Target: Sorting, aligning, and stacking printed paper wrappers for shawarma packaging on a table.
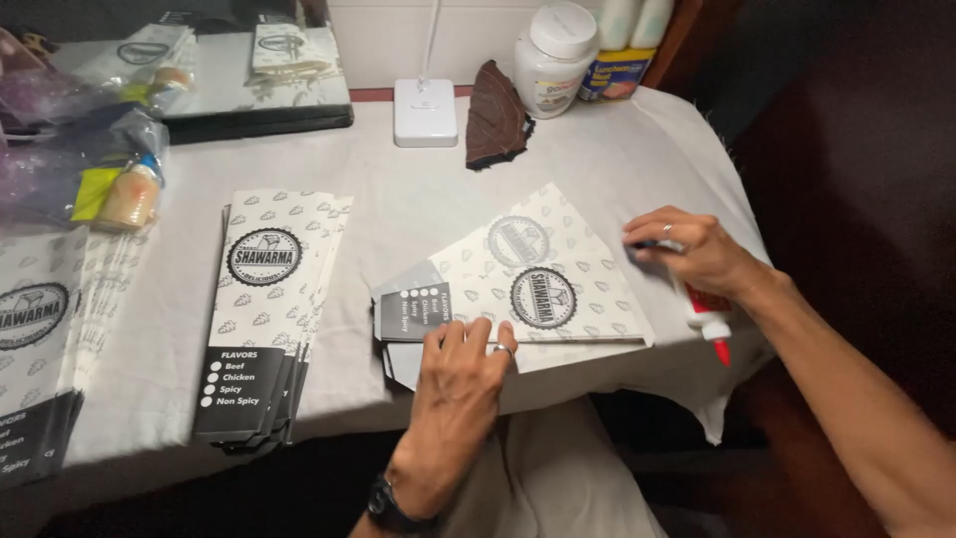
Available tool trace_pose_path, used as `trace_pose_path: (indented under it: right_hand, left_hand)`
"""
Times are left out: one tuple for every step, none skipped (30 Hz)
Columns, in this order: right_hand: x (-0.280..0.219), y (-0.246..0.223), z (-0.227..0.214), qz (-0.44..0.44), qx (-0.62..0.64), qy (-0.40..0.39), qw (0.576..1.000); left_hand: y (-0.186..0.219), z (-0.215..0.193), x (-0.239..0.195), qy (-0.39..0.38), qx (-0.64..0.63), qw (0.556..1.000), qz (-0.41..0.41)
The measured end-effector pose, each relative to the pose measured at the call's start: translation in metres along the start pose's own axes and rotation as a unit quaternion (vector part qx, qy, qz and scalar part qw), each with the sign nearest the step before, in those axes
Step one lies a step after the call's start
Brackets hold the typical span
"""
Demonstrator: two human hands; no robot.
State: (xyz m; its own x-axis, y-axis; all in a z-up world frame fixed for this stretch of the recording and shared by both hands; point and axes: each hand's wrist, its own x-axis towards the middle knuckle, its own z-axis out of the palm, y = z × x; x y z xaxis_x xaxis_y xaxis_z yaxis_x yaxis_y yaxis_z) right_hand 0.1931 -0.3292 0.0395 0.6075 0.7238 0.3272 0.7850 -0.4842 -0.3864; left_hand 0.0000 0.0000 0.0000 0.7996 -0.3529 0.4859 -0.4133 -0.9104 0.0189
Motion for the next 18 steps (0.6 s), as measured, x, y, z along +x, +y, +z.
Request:
trace_pose_path:
  right_hand:
    - [-0.005,-0.001,-0.001,-0.001,-0.001,0.001,1.000]
    - [-0.011,-0.002,-0.002,0.059,-0.016,0.030,0.998]
    - [-0.013,-0.004,0.002,0.115,-0.027,0.058,0.991]
    - [-0.016,-0.002,0.006,0.110,-0.023,0.057,0.992]
    - [-0.015,0.001,0.012,0.147,-0.027,0.049,0.987]
    - [-0.013,0.003,0.019,0.185,-0.032,0.040,0.981]
    - [-0.017,0.015,0.022,0.172,-0.025,0.040,0.984]
    - [-0.020,0.026,0.027,0.139,-0.116,0.045,0.982]
    - [-0.022,0.038,0.032,0.104,-0.205,0.050,0.972]
    - [-0.012,0.002,0.030,0.091,-0.198,0.049,0.975]
    - [-0.005,-0.033,0.025,0.044,-0.196,0.085,0.976]
    - [0.001,-0.068,0.018,-0.002,-0.192,0.122,0.974]
    - [0.002,-0.087,0.027,-0.009,-0.188,0.123,0.974]
    - [0.002,-0.106,0.035,-0.051,-0.127,0.088,0.987]
    - [-0.001,-0.124,0.043,-0.090,-0.068,0.052,0.992]
    - [-0.005,-0.136,0.054,-0.094,-0.066,0.054,0.992]
    - [-0.011,-0.148,0.064,-0.112,-0.071,0.013,0.991]
    - [-0.016,-0.160,0.075,-0.129,-0.076,-0.028,0.988]
  left_hand:
    - [-0.002,0.004,0.004,0.001,0.001,1.000,0.001]
    - [-0.004,0.007,0.007,-0.008,0.019,0.999,0.032]
    - [-0.007,0.010,0.005,-0.020,0.041,0.997,0.058]
    - [0.000,0.001,0.011,-0.022,0.046,0.997,0.054]
    - [0.005,-0.009,0.017,-0.057,0.111,0.989,0.075]
    - [0.009,-0.019,0.022,-0.093,0.174,0.976,0.097]
    - [0.013,-0.025,0.025,-0.096,0.184,0.974,0.087]
    - [0.016,-0.031,0.027,-0.110,0.243,0.956,0.122]
    - [0.019,-0.036,0.029,-0.126,0.299,0.933,0.155]
    - [0.020,-0.035,0.028,-0.132,0.307,0.932,0.143]
    - [0.021,-0.033,0.030,-0.151,0.271,0.939,0.148]
    - [0.022,-0.031,0.032,-0.170,0.235,0.945,0.152]
    - [0.023,-0.029,0.030,-0.172,0.240,0.944,0.146]
    - [0.023,-0.027,0.030,-0.153,0.238,0.948,0.146]
    - [0.024,-0.024,0.030,-0.133,0.234,0.951,0.149]
    - [0.025,-0.023,0.029,-0.134,0.239,0.950,0.147]
    - [0.026,-0.022,0.028,-0.111,0.237,0.956,0.129]
    - [0.027,-0.021,0.026,-0.088,0.236,0.962,0.110]
